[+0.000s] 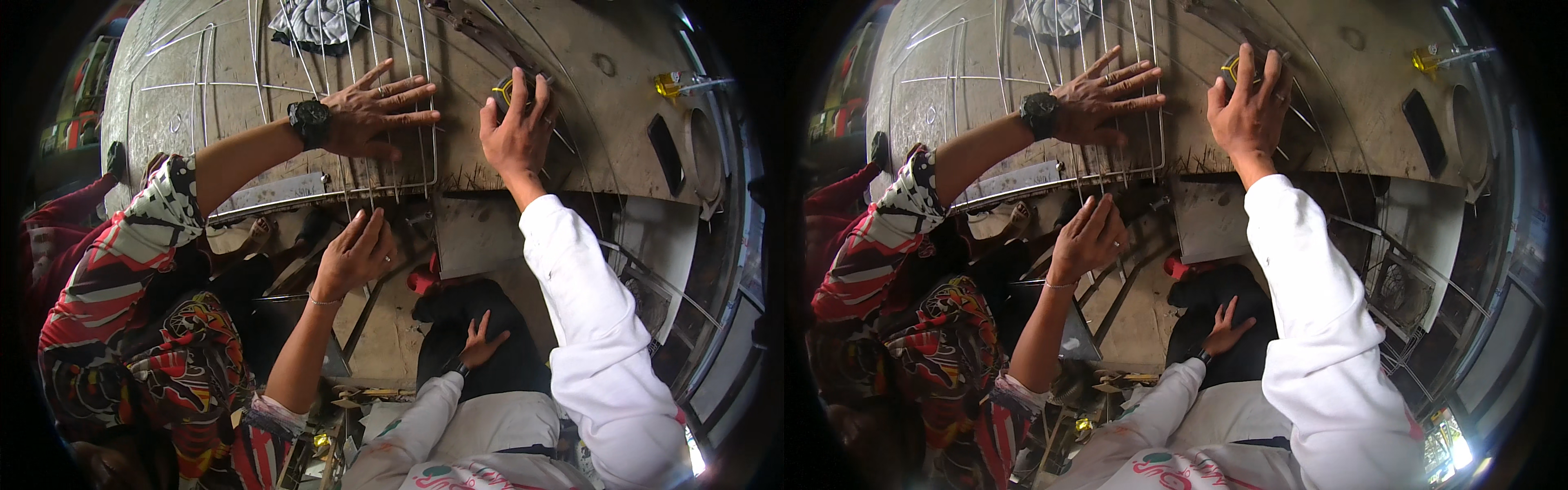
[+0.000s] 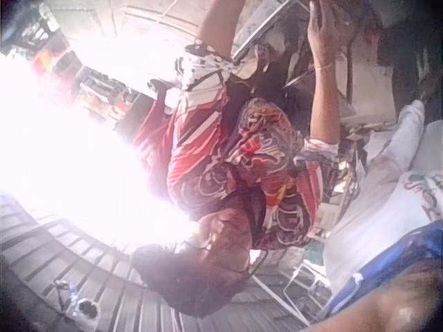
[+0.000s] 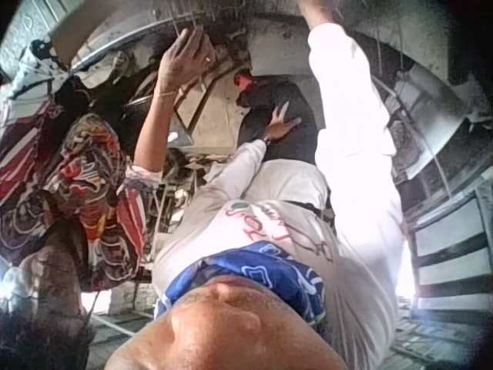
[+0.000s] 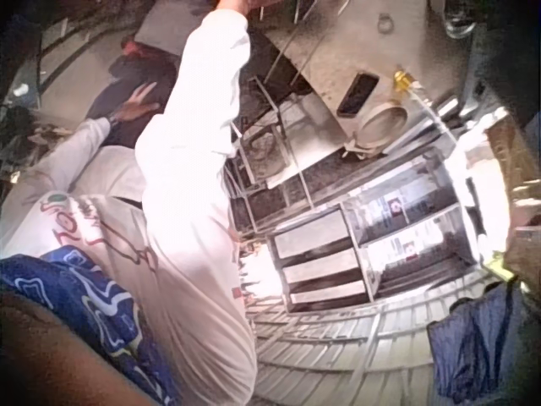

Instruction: The person arranges thin metal wires on a workbench, aligning them with a metal ruler and a pre-bent wire frame. They adjust the spacing and position of the wires repeatedly while a coworker assists by holding the frame steady.

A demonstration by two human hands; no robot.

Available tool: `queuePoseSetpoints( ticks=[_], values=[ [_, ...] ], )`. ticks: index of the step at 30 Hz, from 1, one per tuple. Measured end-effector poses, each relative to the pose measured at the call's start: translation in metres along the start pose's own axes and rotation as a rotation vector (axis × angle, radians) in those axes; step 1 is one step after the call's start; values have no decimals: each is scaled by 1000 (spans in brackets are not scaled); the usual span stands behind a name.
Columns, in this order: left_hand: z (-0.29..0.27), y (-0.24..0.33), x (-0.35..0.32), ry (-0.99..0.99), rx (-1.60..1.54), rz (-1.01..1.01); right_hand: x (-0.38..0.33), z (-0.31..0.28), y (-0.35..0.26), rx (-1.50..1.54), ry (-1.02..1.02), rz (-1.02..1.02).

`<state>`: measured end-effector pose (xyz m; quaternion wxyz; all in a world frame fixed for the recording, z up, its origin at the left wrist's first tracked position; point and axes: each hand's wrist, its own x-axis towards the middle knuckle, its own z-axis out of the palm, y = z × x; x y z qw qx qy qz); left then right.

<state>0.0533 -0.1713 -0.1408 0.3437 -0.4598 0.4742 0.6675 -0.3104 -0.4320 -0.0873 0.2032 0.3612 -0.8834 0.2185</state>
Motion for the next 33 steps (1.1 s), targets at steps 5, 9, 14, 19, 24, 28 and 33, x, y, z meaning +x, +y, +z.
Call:
queuePoseSetpoints(
  ticks=[5, 9, 14, 19, 24, 28, 33],
  values=[
    [0, 3, 1, -7, 3, -18, 0, -2, -5, 8, -28, 27],
    [3, 0, 5, -11, 21, -6, -1, -2, -4, -11, -33, 27],
    [1, 4, 2, -19, 20, 5, 0, -2, -3, 10, -29, 19],
    [-5, 7, 1, -43, 9, -22, -2, -1, -3, 10, -32, 21],
    [-4, 2, 4, -35, 11, -7, -2, 0, -3, -1, -33, 32],
    [-4, -1, 5, -27, 5, 0, -2, 0, -4, 3, -33, 38],
    [-4, -4, 6, -24, 1, 7, -2, 0, -4, 4, -34, 35]
  ],
)
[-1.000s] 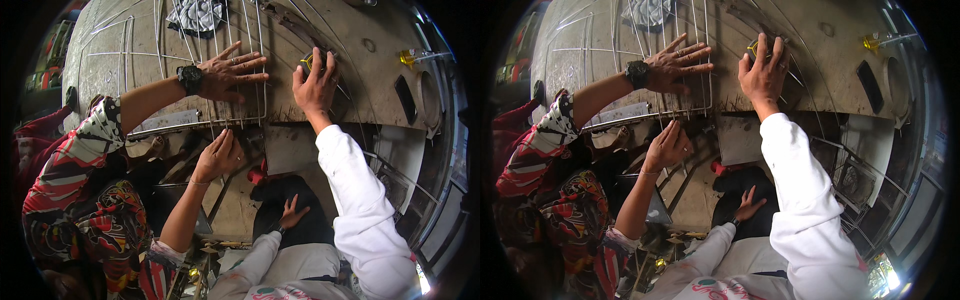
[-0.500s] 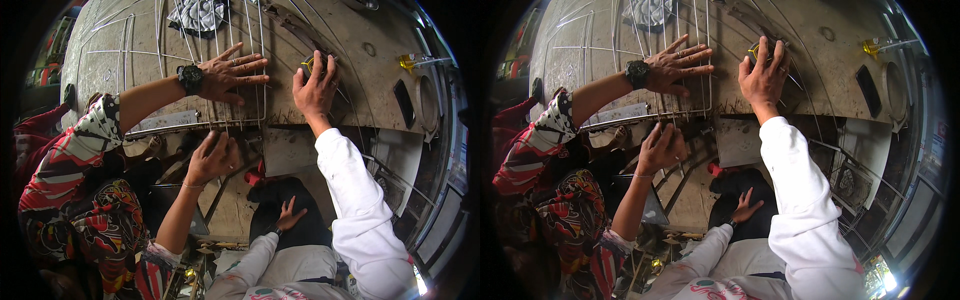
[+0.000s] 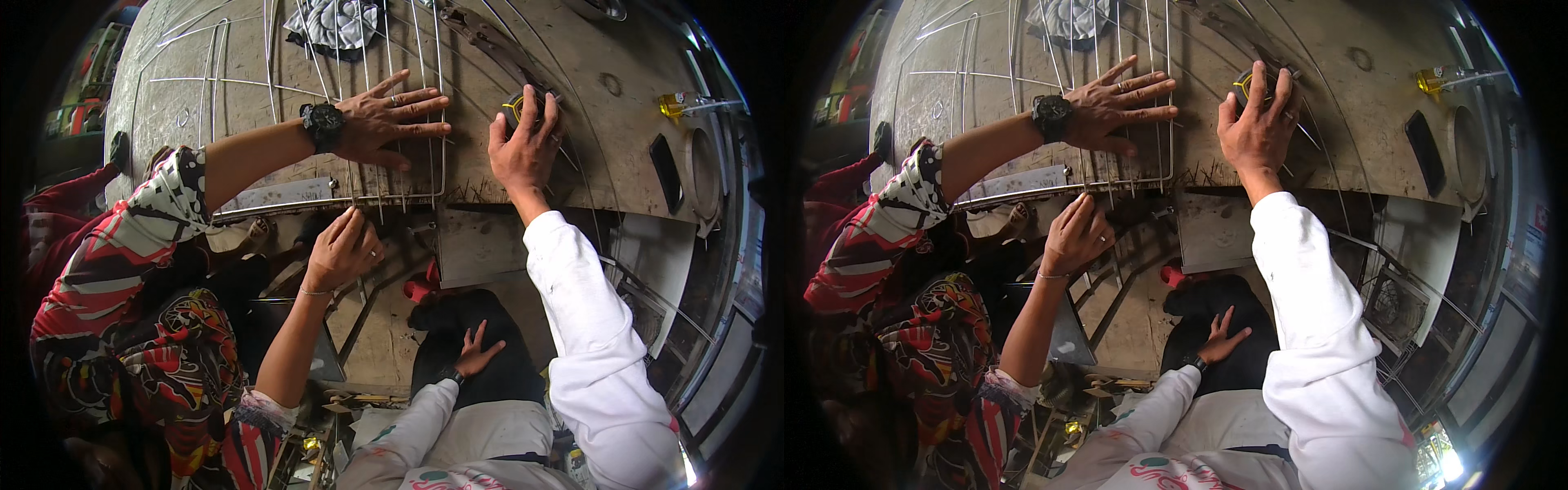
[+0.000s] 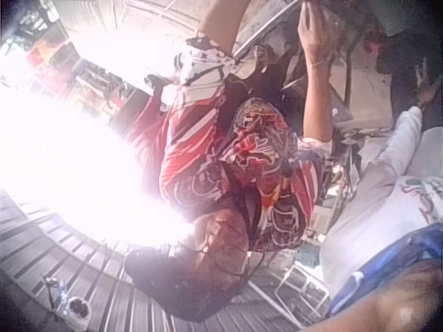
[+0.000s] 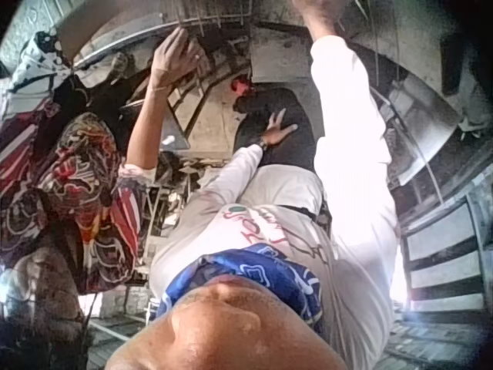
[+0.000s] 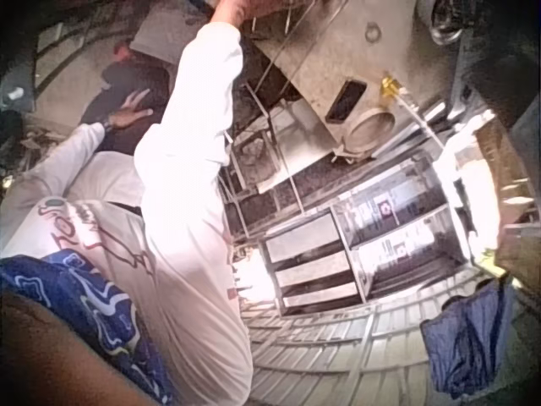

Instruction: The person arranges thin metal wires on a workbench, aligning them with a metal ruler and a pre-bent wire frame. They adjust the spacing and position of the wires repeatedly while a coworker assists by holding the frame steady.

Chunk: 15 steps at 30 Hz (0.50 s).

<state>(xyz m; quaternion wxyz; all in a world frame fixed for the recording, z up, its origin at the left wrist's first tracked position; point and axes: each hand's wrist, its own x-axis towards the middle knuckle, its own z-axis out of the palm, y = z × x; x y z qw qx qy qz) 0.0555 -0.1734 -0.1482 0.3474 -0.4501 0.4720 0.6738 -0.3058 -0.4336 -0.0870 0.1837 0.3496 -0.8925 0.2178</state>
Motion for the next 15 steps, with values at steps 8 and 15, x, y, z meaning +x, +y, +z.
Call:
queuePoseSetpoints(
  ticks=[8, 15],
  values=[
    [0, 2, -2, 0, 5, -6, 0, 0, 1, -7, 14, -23],
    [-9, 17, -6, -27, -44, -44, 2, 0, 0, -11, 13, -22]
  ],
)
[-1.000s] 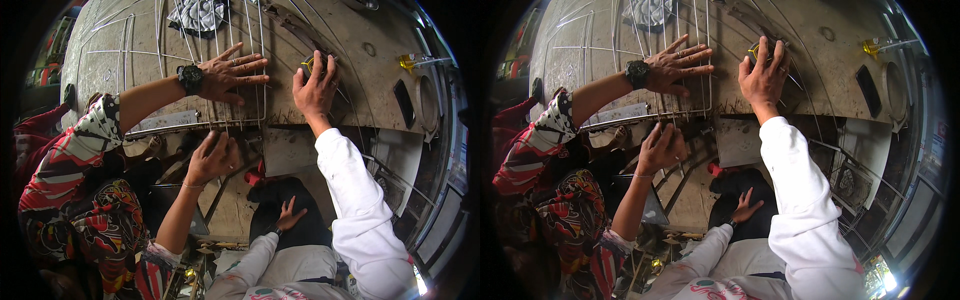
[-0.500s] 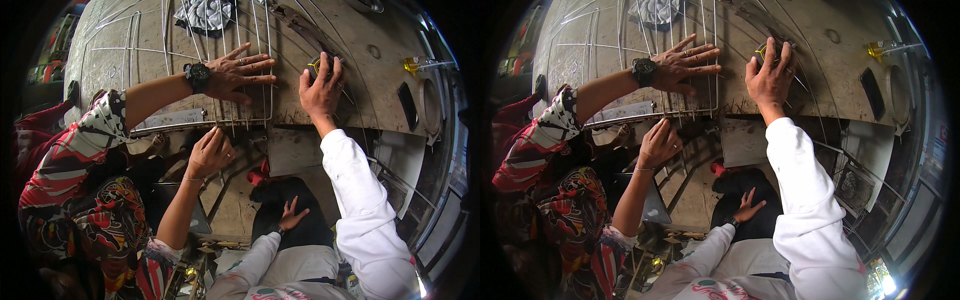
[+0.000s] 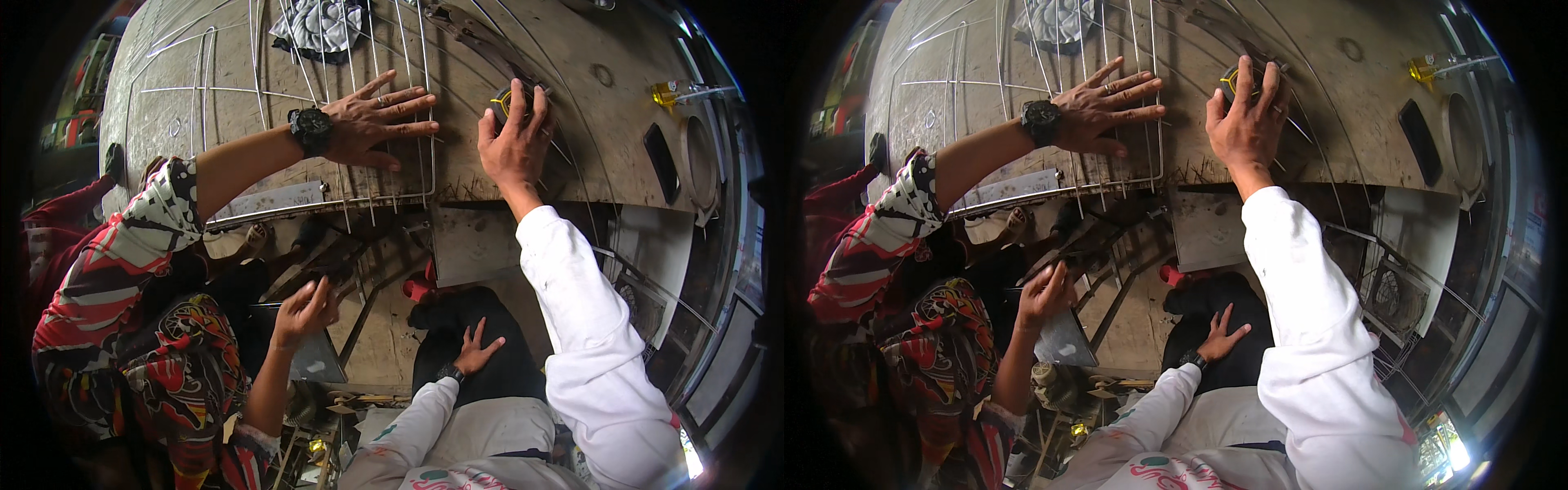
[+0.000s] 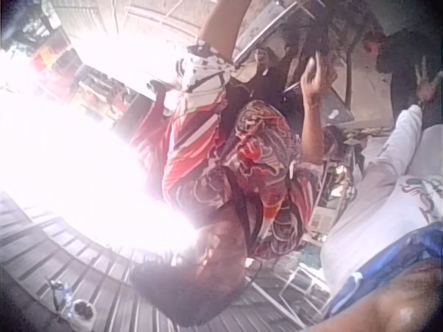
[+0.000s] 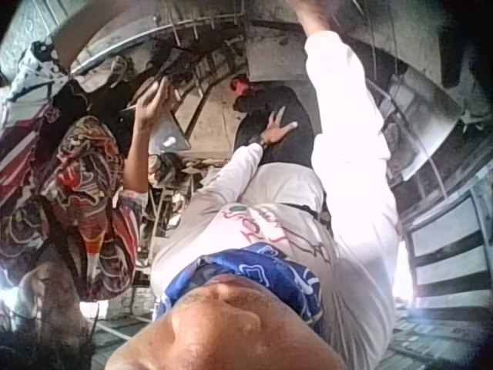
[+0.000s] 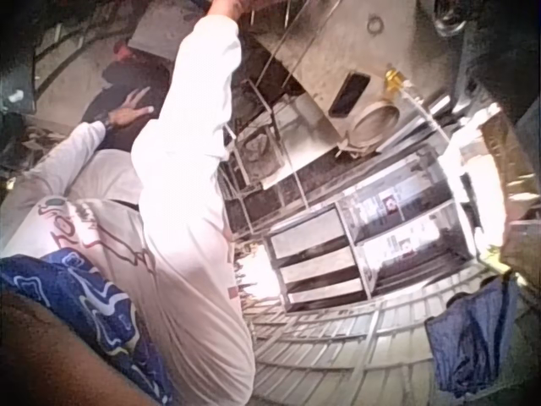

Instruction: The person arranges thin metal wires on a workbench, aligning them with a metal ruler and a pre-bent wire frame. They adjust the spacing and position of the wires repeatedly while a coworker assists by holding the frame steady.

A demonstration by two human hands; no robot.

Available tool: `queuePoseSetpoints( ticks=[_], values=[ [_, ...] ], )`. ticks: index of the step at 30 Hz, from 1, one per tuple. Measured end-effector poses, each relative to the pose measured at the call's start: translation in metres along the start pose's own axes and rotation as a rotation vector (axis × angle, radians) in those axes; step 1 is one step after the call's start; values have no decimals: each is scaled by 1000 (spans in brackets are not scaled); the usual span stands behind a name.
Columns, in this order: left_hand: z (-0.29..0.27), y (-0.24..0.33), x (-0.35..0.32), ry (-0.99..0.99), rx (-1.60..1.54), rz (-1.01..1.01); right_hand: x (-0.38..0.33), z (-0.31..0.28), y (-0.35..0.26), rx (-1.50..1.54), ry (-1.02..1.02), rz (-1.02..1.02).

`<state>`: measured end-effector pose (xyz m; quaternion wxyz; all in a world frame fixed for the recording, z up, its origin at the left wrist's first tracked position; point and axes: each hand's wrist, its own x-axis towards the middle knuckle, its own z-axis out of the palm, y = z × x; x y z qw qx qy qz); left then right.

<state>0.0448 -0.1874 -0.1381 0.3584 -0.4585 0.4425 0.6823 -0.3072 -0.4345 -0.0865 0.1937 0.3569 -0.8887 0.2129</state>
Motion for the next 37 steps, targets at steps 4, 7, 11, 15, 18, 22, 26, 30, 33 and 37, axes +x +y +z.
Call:
queuePoseSetpoints(
  ticks=[4, 7, 11, 15, 18, 22, 26, 30, 33, 37],
  values=[
    [-3, 0, -4, 7, 4, 16, 1, -3, -2, 18, -3, 0],
    [-2, -5, -4, 11, 23, 37, 1, -3, -3, 7, -10, 6],
    [-3, -9, -2, 19, 33, 57, 1, -3, -4, 5, -17, 12],
    [-1, -12, -2, 24, 36, 80, 2, -3, -5, 6, -14, 6],
    [-1, -14, 0, 31, 34, 115, 1, -3, -6, 13, -22, 8],
    [-4, -8, -3, 26, 59, 135, 1, -3, -5, 1, -18, 4],
    [-8, 2, -12, 25, 80, 161, 2, -4, -5, 14, -8, 7],
    [-14, -10, -22, 12, 84, 262, 2, -6, -8, 9, 23, 3],
    [-35, -40, -24, 7, 41, 373, -3, -8, -9, 2, 19, 31],
    [-73, -96, -63, 45, -76, 217, -3, -9, -10, 15, 45, 30]
  ],
)
